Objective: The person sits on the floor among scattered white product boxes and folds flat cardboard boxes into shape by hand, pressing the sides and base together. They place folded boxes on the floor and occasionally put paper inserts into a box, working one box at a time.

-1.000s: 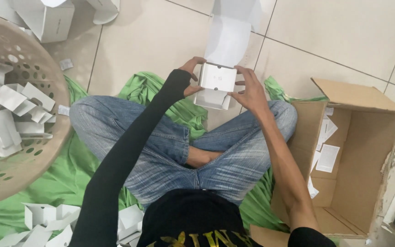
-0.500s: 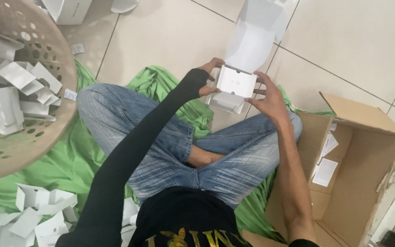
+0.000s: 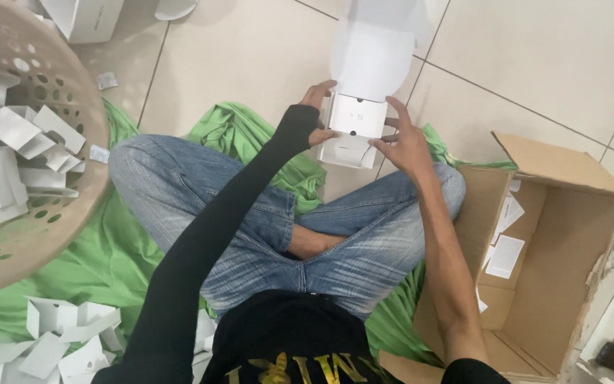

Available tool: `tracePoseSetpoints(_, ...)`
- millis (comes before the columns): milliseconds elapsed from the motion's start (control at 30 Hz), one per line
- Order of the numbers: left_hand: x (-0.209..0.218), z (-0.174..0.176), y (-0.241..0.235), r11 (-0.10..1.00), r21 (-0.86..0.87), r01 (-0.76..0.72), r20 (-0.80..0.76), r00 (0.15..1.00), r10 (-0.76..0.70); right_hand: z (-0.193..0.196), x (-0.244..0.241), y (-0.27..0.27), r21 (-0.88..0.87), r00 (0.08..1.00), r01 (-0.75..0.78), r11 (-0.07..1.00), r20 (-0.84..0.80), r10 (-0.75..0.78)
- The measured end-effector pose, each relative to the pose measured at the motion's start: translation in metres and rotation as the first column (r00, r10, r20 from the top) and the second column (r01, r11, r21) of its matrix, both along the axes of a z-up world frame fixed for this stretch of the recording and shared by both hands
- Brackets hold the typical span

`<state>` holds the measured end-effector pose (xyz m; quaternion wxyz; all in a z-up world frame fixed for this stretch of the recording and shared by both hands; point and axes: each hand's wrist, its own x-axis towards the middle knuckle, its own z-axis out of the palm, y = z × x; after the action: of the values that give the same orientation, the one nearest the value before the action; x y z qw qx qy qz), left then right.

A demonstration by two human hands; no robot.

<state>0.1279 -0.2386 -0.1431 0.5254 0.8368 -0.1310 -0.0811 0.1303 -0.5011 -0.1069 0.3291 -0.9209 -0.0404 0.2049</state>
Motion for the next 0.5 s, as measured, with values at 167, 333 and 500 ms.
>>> tracePoseSetpoints(167,0.021,-0.044,-0.001,0.995,-0.043,-0.092,-0.382,0.921,0.069,-0.019,0.014,-0.013,0.255,0.965,0.239,0.937,-0.172,-0.199)
tracePoseSetpoints(333,0.024,-0.11,-0.023,0.985,0.156,0.075,-0.103,0.993,-0.059,-0.068,0.029,-0.017,0.164,0.955,0.196,0.967,-0.255,-0.151)
tracePoseSetpoints(500,-0.001,-0.072,-0.049,0.918,0.357,-0.17,0.051,0.985,0.163,-0.054,0.01,0.014,-0.003,0.981,-0.028,1.0,0.191,0.028)
